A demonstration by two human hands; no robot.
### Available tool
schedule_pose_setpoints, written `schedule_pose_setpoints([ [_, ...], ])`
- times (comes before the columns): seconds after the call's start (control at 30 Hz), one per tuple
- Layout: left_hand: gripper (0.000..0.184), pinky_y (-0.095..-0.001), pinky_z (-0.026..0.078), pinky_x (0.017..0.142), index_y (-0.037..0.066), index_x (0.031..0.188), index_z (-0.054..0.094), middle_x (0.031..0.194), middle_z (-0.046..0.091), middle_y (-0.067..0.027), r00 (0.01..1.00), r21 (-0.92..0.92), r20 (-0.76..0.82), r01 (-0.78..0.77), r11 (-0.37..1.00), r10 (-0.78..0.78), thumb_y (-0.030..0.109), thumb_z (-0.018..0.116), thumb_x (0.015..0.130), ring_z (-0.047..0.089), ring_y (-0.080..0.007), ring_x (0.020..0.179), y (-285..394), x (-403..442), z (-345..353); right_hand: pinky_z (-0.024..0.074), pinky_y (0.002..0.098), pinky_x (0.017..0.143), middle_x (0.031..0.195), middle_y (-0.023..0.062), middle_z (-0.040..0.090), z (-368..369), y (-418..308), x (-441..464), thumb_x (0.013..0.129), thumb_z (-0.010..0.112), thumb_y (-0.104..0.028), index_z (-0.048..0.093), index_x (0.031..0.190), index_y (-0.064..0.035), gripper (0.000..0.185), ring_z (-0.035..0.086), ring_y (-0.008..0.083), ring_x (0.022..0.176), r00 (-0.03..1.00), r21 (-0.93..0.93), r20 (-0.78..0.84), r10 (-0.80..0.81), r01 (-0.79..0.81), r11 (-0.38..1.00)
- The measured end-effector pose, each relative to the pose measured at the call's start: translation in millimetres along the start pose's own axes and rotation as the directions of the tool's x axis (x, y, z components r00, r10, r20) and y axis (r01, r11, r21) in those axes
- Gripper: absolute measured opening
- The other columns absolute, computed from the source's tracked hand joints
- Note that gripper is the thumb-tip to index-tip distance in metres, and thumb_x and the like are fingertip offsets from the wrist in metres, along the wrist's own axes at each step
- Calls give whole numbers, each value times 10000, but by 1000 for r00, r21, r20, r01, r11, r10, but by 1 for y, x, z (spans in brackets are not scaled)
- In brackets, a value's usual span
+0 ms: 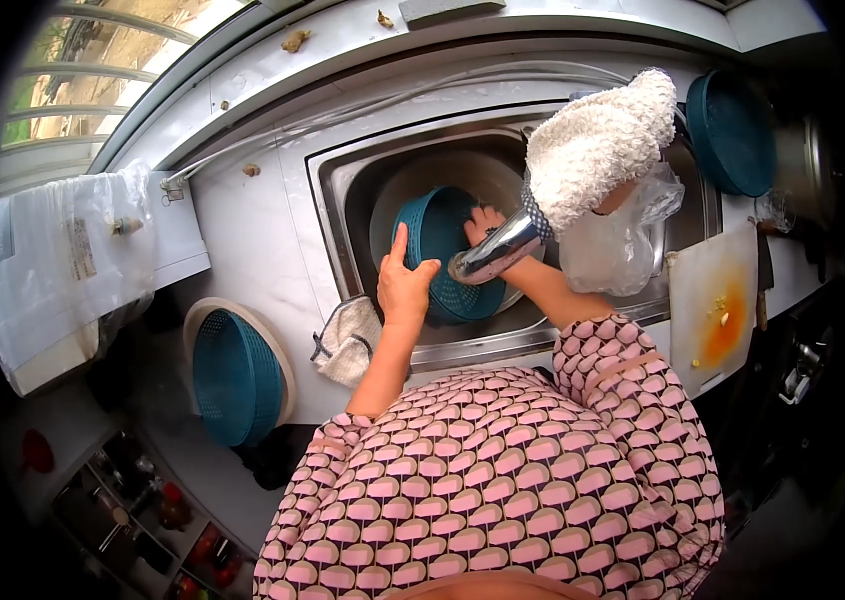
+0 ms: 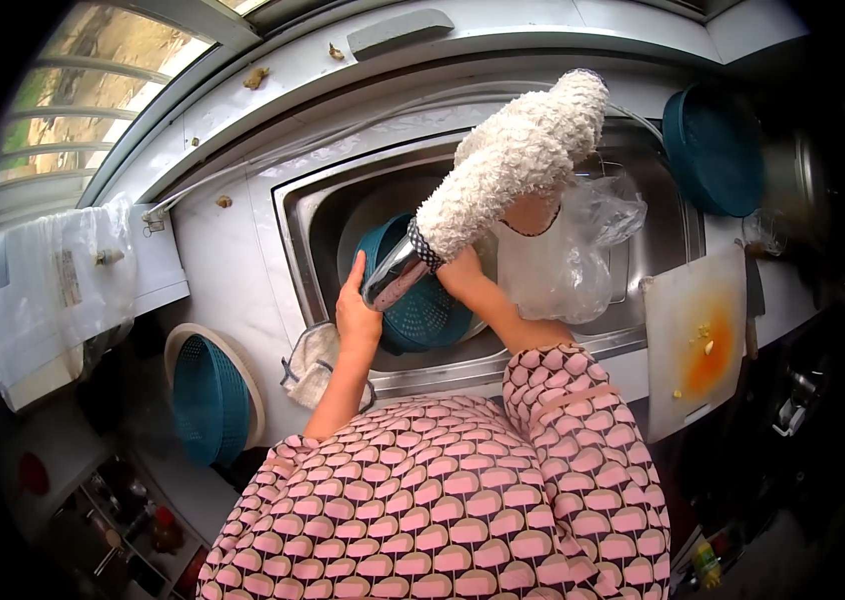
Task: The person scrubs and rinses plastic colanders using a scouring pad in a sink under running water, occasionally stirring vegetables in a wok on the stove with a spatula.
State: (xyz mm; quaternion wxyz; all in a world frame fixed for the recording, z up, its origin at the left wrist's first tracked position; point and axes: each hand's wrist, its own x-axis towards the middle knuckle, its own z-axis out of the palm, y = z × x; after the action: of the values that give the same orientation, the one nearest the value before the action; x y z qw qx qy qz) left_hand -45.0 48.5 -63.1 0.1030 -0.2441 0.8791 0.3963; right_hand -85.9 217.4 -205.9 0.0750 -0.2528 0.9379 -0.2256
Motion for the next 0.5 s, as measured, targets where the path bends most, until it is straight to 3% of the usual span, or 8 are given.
schedule_pose_setpoints([
  [0.03,694,-365,448,823,168,1287,484,1026,589,-196,1000,27,-1,-1,1000,1,275,690,633,577,-323,950,1,5,-2,452,404,765,942,143,506,4,7,15,695,554,-200,562,920,-33,280,517,288,895,968,35,-220,-123,134,990],
  [0.07,694,-365,448,823,168,1287,484,1026,589,-196,1000,33,3,-3,999,3,275,690,633,577,-323,950,3,10,-5,459,386,757,947,147,503,-4,8,28,703,544,-131,557,910,-23,234,514,291,905,939,43,-270,-215,235,971],
  [0.13,673,-371,451,819,154,1265,508,1032,604,-214,987,-7,105,123,992,-122,281,686,629,591,-327,939,10,17,-11,461,380,757,939,149,498,-3,0,45,703,535,-102,556,897,-14,214,510,296,904,917,62,-326,-231,265,962],
  [0.2,660,-373,453,816,147,1251,522,1038,606,-231,985,44,107,133,990,-137,285,684,626,600,-332,930,12,17,-8,462,375,757,931,151,493,-7,-6,43,703,526,-72,556,885,-5,196,505,301,903,892,80,-381,-242,293,953],
  [0.27,659,-372,451,818,149,1253,520,1057,597,-235,999,-14,52,16,1000,-15,277,683,628,591,-333,957,2,16,-1,464,367,756,917,145,492,-17,-20,25,704,530,-79,557,892,-2,205,502,296,898,962,7,-272,4,-2,1000],
  [0.33,656,-370,455,809,148,1248,526,1041,604,-205,1000,-8,24,5,1000,-5,270,690,624,592,-323,941,-7,11,3,428,434,821,996,137,519,2,-24,-6,781,514,-256,579,935,-41,272,500,301,954,964,11,59,258,-259,966],
  [0.4,645,-370,463,783,152,1235,539,970,606,-151,986,-13,-137,-96,995,93,264,700,620,594,-306,883,-14,12,7,486,383,758,1030,166,582,48,-28,-40,758,552,-139,626,921,-4,224,556,301,917,904,-65,264,336,-331,941],
  [0.5,637,-389,462,716,157,1234,539,867,581,-128,978,147,-145,-128,981,149,314,711,642,584,-292,802,10,8,-8,484,400,758,856,220,640,12,-59,-43,652,627,-268,661,839,18,343,623,332,830,733,360,663,154,-492,793],
])
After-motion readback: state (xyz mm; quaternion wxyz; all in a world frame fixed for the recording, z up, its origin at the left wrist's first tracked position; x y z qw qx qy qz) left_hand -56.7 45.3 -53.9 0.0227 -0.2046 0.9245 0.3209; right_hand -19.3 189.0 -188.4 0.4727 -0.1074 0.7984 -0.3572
